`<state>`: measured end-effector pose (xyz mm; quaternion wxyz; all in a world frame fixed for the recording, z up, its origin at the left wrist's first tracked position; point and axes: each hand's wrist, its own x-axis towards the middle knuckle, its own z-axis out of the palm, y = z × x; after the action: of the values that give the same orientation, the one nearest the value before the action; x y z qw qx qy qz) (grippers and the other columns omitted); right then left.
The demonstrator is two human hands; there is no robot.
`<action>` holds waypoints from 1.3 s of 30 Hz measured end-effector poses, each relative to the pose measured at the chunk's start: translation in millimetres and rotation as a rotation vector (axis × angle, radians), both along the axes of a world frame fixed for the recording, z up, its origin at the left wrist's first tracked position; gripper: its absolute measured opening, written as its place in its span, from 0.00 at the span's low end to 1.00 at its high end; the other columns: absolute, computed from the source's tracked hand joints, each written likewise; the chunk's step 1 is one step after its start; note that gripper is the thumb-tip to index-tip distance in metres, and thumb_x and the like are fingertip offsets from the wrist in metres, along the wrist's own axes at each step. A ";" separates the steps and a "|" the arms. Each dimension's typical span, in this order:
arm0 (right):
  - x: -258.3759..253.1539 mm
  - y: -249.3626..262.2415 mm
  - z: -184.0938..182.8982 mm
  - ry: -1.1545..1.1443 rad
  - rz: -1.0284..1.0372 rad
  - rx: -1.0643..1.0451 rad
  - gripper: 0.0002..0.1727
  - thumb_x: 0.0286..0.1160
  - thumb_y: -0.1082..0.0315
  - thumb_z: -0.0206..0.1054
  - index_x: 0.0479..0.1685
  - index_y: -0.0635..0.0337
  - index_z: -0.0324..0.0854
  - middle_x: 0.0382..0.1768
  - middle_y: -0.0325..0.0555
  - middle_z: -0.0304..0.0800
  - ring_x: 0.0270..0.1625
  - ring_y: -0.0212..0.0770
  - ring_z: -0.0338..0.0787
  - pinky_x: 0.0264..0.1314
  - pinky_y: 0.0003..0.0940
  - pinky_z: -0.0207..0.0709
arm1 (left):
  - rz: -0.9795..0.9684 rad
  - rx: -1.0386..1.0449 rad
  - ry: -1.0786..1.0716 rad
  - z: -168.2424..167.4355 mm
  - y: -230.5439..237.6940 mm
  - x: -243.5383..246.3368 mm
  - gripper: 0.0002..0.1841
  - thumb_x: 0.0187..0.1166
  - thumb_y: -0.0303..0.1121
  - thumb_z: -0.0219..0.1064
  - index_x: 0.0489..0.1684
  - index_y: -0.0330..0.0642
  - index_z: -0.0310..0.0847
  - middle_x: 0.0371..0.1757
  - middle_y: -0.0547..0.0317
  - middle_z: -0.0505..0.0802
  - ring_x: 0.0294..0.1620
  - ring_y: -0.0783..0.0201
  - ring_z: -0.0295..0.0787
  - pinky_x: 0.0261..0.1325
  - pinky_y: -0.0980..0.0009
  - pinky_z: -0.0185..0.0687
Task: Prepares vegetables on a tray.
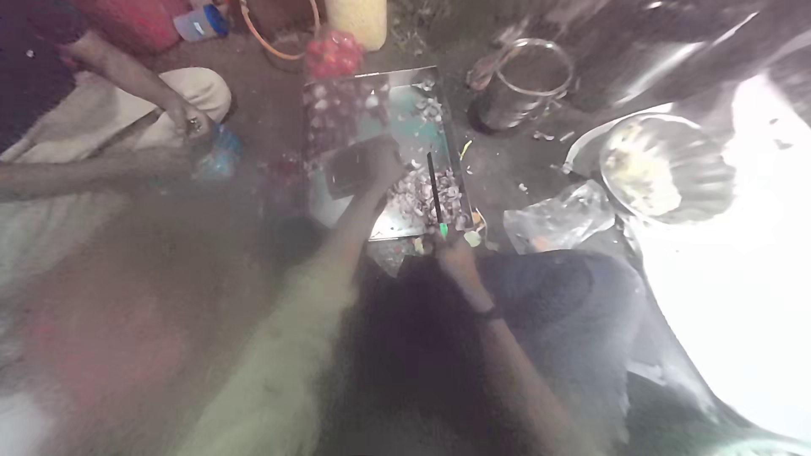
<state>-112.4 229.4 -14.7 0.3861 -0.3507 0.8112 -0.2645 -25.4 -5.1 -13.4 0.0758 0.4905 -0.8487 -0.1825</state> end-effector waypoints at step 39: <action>-6.0 3.2 0.2 -0.056 -0.027 -0.045 0.24 0.91 0.50 0.59 0.65 0.63 0.80 0.42 0.58 0.92 0.46 0.57 0.94 0.55 0.61 0.85 | -0.228 0.392 0.126 -43.4 96.9 -18.2 0.31 0.79 0.36 0.72 0.80 0.31 0.71 0.79 0.30 0.77 0.81 0.36 0.73 0.83 0.42 0.69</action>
<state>-118.4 232.6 -14.5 0.3969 -0.3407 0.7988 -0.2973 -43.6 91.9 -56.8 0.0110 0.3845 -0.8405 -0.3817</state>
